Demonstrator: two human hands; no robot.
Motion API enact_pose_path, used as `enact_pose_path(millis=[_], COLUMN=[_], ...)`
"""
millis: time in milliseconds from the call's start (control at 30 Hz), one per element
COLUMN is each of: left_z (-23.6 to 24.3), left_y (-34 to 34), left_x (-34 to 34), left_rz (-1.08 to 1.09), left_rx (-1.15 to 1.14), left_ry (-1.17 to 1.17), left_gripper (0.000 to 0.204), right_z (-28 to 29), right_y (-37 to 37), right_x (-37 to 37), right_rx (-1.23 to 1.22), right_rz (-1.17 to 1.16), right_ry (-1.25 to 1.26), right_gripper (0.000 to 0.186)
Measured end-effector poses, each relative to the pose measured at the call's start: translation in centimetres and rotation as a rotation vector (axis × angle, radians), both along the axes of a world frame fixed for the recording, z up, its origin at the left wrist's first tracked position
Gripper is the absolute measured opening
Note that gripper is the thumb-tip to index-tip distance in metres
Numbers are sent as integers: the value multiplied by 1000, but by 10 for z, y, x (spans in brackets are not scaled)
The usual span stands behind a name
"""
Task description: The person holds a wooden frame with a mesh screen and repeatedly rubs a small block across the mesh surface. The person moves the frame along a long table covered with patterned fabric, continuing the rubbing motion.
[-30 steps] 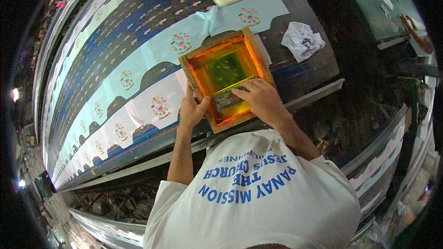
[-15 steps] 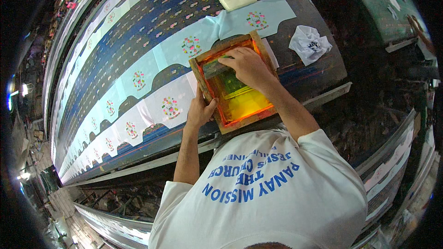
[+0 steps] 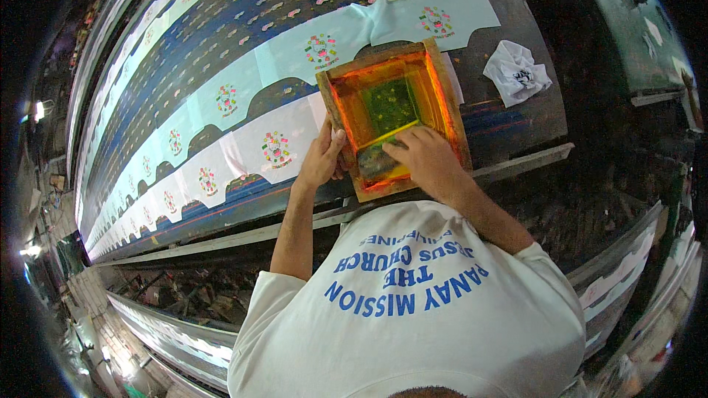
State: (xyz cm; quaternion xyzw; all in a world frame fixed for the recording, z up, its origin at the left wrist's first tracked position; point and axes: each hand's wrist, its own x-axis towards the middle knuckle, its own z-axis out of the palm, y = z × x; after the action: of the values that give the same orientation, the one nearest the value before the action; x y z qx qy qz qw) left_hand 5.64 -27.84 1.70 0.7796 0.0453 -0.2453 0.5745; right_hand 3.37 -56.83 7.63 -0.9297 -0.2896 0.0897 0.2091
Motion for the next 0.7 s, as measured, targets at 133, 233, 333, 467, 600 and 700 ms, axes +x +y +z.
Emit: enact_pose_path(millis=[133, 233, 333, 467, 600, 700], left_z=[-9, -2, 9, 15, 22, 30], left_y=[2, 0, -4, -4, -6, -9], left_x=[-2, -1, 2, 5, 4, 8], left_rz=[18, 14, 10, 5, -6, -34], left_rx=[-74, -69, -51, 17, 32, 100], left_ry=[-19, 12, 53, 73, 53, 88], left_gripper=[72, 71, 71, 73, 68, 65], right_z=[1, 10, 5, -8, -15, -5], right_y=[-11, -16, -18, -21, -15, -18], right_x=[-27, -14, 13, 67, 124, 131], right_rx=[23, 65, 44, 115, 83, 26], right_rz=[46, 19, -107, -170, -134, -111], right_ry=[-14, 25, -147, -268, -207, -105], right_gripper=[40, 41, 42, 45, 50, 50])
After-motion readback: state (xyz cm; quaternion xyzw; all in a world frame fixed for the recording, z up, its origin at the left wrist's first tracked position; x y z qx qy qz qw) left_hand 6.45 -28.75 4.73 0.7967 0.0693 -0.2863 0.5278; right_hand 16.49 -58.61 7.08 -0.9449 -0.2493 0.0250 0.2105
